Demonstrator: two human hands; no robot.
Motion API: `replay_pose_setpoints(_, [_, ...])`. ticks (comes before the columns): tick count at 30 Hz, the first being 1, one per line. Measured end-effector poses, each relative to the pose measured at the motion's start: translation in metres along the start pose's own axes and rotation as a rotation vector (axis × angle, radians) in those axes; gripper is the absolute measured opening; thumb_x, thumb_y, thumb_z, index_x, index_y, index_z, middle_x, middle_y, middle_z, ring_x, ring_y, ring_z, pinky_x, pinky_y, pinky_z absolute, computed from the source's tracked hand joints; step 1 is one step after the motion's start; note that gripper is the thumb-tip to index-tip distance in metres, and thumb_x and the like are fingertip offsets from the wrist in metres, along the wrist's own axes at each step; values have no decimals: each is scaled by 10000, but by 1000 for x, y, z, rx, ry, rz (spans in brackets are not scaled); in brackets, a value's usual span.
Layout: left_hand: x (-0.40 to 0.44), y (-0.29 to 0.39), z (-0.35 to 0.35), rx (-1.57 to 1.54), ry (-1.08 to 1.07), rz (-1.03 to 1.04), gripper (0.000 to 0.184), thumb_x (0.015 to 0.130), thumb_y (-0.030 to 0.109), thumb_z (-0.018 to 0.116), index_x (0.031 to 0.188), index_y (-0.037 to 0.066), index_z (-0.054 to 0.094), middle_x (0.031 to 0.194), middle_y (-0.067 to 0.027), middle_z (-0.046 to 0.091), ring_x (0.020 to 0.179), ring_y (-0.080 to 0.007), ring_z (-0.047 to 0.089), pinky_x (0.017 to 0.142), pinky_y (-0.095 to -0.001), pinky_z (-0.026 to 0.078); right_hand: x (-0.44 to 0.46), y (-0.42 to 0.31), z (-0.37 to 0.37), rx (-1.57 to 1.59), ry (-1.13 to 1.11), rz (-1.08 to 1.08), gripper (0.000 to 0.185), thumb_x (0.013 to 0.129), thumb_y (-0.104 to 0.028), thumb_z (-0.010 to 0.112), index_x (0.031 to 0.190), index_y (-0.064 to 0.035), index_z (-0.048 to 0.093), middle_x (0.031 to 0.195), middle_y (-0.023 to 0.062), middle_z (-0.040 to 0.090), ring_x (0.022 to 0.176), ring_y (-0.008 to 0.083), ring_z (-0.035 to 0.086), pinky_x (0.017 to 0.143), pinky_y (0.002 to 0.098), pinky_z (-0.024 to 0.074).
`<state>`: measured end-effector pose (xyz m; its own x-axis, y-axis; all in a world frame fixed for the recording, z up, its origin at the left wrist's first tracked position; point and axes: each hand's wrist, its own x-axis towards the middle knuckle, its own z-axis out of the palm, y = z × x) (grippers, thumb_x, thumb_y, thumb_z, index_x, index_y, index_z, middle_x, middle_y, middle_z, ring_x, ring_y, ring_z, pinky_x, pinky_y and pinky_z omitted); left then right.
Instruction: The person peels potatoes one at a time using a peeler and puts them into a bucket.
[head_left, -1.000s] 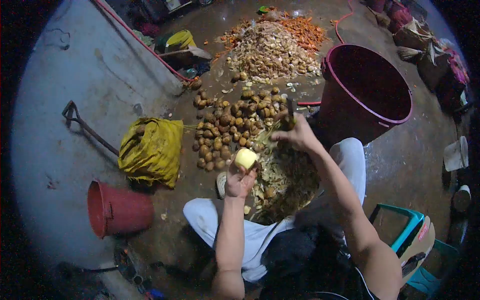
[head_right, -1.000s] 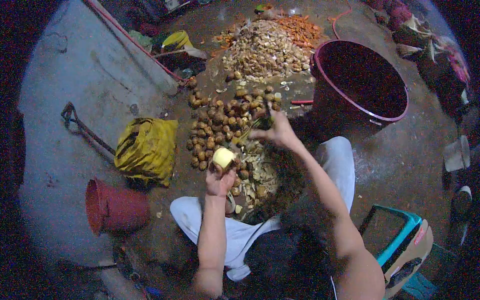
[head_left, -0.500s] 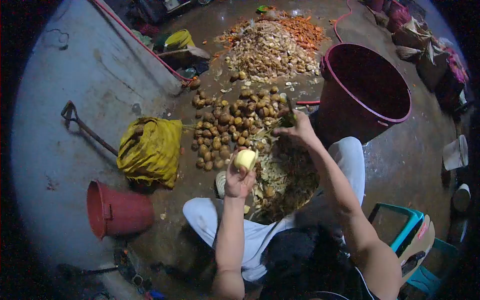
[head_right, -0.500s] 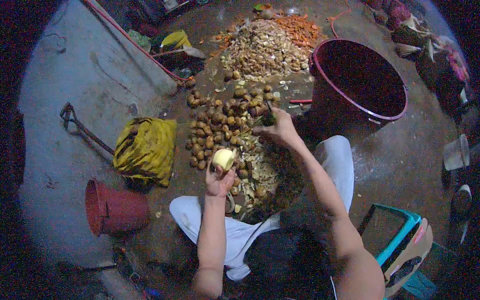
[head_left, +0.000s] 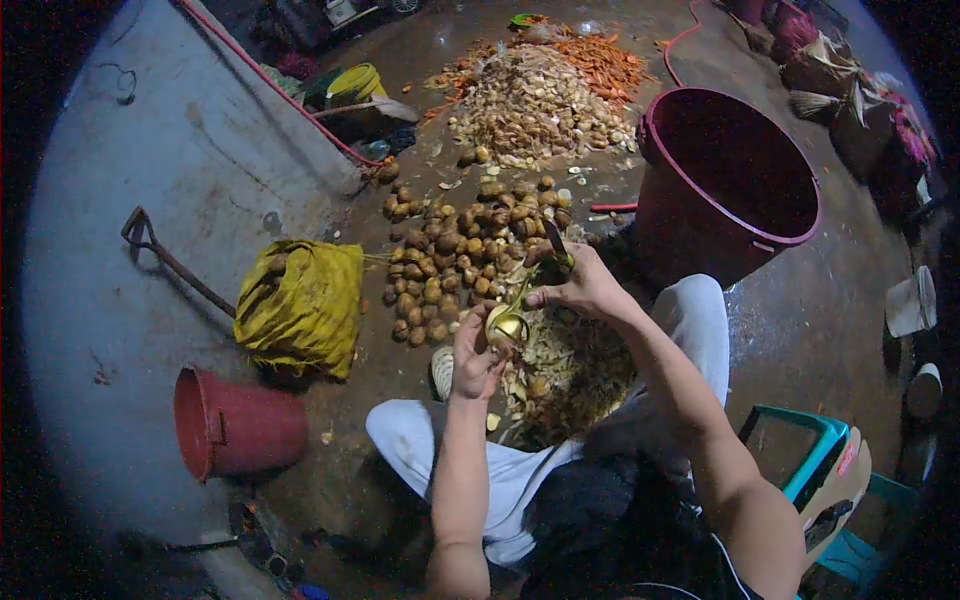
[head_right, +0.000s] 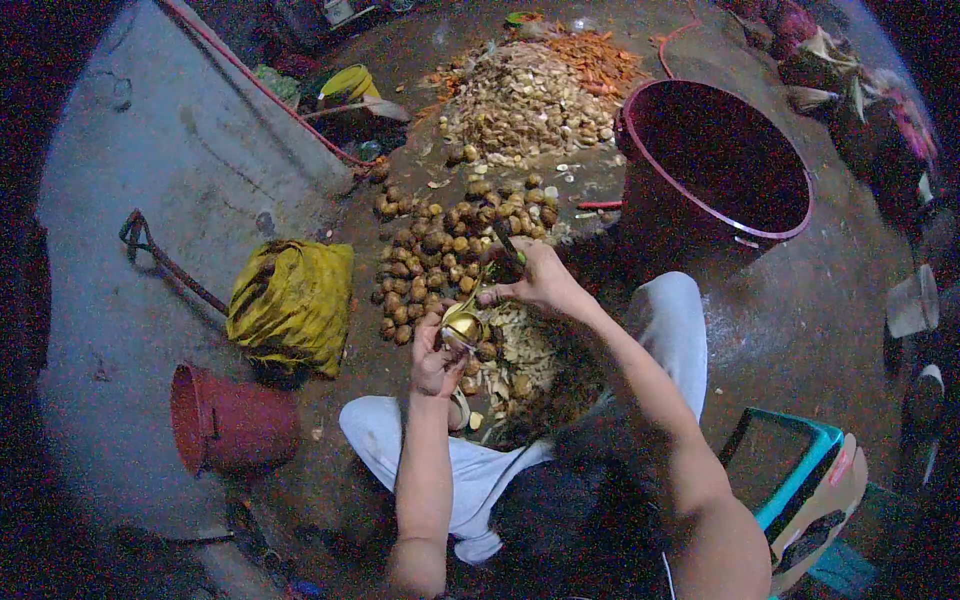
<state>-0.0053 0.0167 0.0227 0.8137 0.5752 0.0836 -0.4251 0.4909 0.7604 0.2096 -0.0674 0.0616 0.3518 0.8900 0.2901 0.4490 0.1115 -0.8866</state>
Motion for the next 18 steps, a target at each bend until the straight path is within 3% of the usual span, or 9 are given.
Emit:
replay_pose_setpoints(3, [1, -1, 1, 20, -12, -1, 614, 712, 63, 788, 1239, 9, 476, 1121, -86, 598, 1032, -195, 597, 887, -297, 488, 1, 4, -6, -71, 22, -116, 567, 626, -302, 894, 1038, -16, 632, 944, 76, 673, 915, 181, 615, 846, 341, 483])
replay_pose_setpoints(5, [-3, -2, -5, 9, 20, -77, 664, 673, 89, 824, 1234, 11, 480, 1112, -94, 600, 1022, -200, 602, 890, -302, 487, 5, 15, -16, -52, 79, 65, 559, 623, -280, 896, 1040, -19, 630, 946, 76, 675, 910, 175, 617, 837, 347, 487])
replay_pose_setpoints(6, [-3, -2, -3, 9, 17, -76, 664, 673, 89, 824, 1234, 11, 480, 1112, -94, 600, 1022, -200, 602, 890, -302, 487, 13, 20, -25, -169, 222, -47, 530, 624, -255, 896, 1022, -24, 634, 935, 62, 669, 889, 164, 605, 820, 342, 485])
replay_pose_setpoints(8, [0, -1, 3, -99, -22, -7, 687, 651, 106, 840, 1230, 10, 481, 1119, -100, 597, 1025, -204, 602, 898, -308, 484, 10, 25, -34, -15, 118, 172, 502, 632, -238, 892, 1009, -31, 634, 916, 53, 658, 874, 153, 588, 808, 338, 478])
replay_pose_setpoints(11, [2, -2, 6, -10, 19, -3, 693, 657, 127, 843, 1229, -8, 475, 1132, -99, 594, 1044, -207, 597, 935, -319, 470, 0, -13, -17, -31, 33, -118, 482, 635, -249, 892, 972, -26, 630, 888, 64, 648, 869, 151, 579, 811, 328, 470])
replay_pose_setpoints(14, [-4, 0, 8, 57, 51, -29, 691, 671, 128, 836, 1237, -14, 468, 1138, -100, 593, 1056, -210, 592, 955, -326, 465, 2, -6, -14, -89, 91, -139, 472, 637, -224, 894, 966, -13, 628, 905, 63, 658, 885, 135, 587, 827, 329, 476])
replay_pose_setpoints(16, [-4, -8, -2, -258, -16, 7, 667, 689, 104, 819, 1244, -7, 465, 1141, -99, 594, 1061, -212, 591, 939, -326, 475, 11, 35, -16, -116, 164, 73, 487, 624, -210, 896, 975, -18, 617, 917, 49, 657, 877, 139, 589, 819, 323, 478])
replay_pose_setpoints(17, [-7, -10, -4, -359, 127, -22, 650, 704, 84, 800, 1252, 1, 461, 1149, -107, 589, 1074, -223, 587, 938, -326, 475, 12, 35, -17, -37, 130, 45, 488, 621, -205, 897, 976, -22, 617, 911, 49, 653, 875, 142, 587, 815, 322, 478])
replay_pose_setpoints(18, [-4, -7, -3, -356, 121, -17, 650, 704, 84, 800, 1252, 1, 461, 1149, -107, 589, 1074, -223, 587, 938, -326, 475, 14, 25, -20, 43, 100, 15, 489, 617, -201, 898, 976, -26, 616, 904, 49, 648, 873, 145, 584, 810, 320, 478])
